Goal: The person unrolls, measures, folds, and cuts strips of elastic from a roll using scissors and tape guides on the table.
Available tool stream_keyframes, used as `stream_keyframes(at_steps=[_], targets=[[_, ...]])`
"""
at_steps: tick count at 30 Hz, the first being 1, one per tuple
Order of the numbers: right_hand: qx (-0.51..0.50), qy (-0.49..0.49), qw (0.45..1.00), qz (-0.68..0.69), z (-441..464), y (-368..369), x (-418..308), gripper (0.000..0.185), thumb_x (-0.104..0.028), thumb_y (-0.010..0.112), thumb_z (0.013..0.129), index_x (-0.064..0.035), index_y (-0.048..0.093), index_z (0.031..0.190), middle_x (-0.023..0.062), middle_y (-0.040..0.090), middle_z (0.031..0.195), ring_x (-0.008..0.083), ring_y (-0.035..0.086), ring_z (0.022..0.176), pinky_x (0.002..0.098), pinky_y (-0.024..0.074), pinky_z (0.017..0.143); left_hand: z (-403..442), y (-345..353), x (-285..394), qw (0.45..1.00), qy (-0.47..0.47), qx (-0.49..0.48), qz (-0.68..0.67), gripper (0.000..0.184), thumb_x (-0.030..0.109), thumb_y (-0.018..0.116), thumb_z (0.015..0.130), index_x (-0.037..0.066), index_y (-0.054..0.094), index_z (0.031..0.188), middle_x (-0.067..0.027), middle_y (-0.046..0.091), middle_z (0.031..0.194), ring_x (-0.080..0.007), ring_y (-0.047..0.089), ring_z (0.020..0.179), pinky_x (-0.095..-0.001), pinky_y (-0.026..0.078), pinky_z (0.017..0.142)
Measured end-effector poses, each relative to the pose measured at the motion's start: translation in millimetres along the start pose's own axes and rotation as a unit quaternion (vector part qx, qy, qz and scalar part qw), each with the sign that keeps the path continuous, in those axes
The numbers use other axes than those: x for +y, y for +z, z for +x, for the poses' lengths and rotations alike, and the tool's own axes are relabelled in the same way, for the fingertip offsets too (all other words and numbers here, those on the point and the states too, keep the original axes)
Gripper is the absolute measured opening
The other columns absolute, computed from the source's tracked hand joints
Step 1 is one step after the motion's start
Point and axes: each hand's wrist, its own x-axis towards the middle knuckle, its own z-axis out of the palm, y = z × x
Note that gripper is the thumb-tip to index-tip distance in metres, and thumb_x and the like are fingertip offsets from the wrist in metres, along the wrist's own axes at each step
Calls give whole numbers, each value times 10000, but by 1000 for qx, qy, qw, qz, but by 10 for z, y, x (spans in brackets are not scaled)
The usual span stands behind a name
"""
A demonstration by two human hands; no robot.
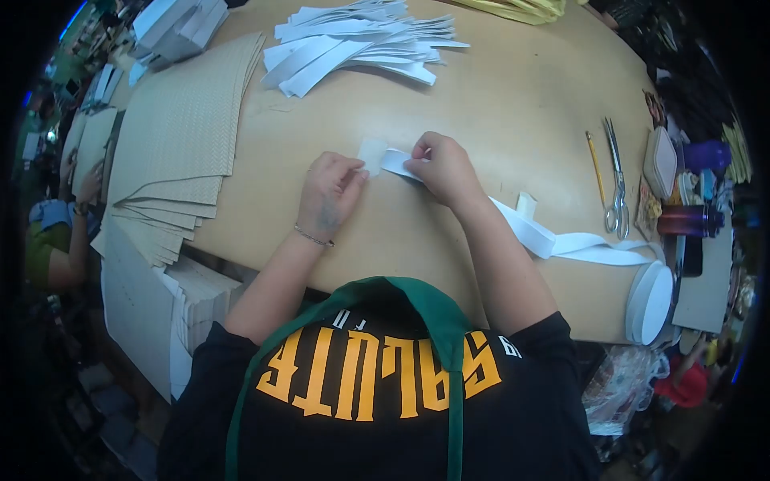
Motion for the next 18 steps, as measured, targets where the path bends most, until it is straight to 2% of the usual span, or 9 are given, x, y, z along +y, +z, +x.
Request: stream_keyframes(at_steps=[3, 7, 10, 13, 16, 18], targets=[[-22, 4, 1000, 3, 16, -13, -4, 155, -117, 666, 753, -29, 655, 880, 145, 640, 819, 201, 606, 696, 312, 484, 661, 21, 51, 70, 995, 61, 0, 74, 141, 107, 685, 729, 36, 649, 846, -80, 557, 829, -247, 552, 775, -351, 461, 694], [-26, 10, 999, 18, -9, 37, 11, 221, -101, 627, 784, -45, 679, 991, 153, 664, 842, 209, 627, 737, 307, 490, 706, 79, 101, 128, 995, 36, -26, 84, 155, 136, 706, 700, 62, 650, 824, -64, 550, 836, -256, 525, 816, -369, 441, 716], [-30, -28, 998, -52, -63, 27, -62, 266, -100, 617, 796, -60, 660, 1056, 155, 670, 913, 227, 641, 786, 305, 489, 748, 91, 115, 123, 995, 32, -24, 87, 160, 143, 708, 701, 66, 648, 828, -60, 545, 835, -247, 521, 804, -360, 438, 710], [-33, -35, 998, -48, -68, 23, -62, 237, -97, 614, 798, -64, 667, 1026, 151, 663, 928, 261, 634, 820, 323, 484, 768, 110, 129, 120, 996, 31, -16, 84, 156, 140, 706, 704, 68, 643, 827, -59, 542, 832, -243, 519, 795, -358, 437, 703], [5, -116, 984, -135, -90, 45, -68, 224, -110, 633, 785, -76, 675, 1003, 148, 639, 886, 292, 606, 821, 354, 478, 762, 124, 142, 109, 995, 38, -22, 89, 146, 135, 705, 705, 71, 639, 818, -55, 541, 830, -240, 519, 788, -356, 435, 691], [25, -133, 976, -169, -133, 61, -98, 220, -123, 644, 778, -80, 678, 990, 143, 608, 863, 307, 584, 816, 374, 471, 756, 132, 145, 115, 995, 37, -25, 95, 139, 131, 707, 705, 73, 636, 810, -52, 541, 825, -239, 519, 781, -357, 433, 683]])
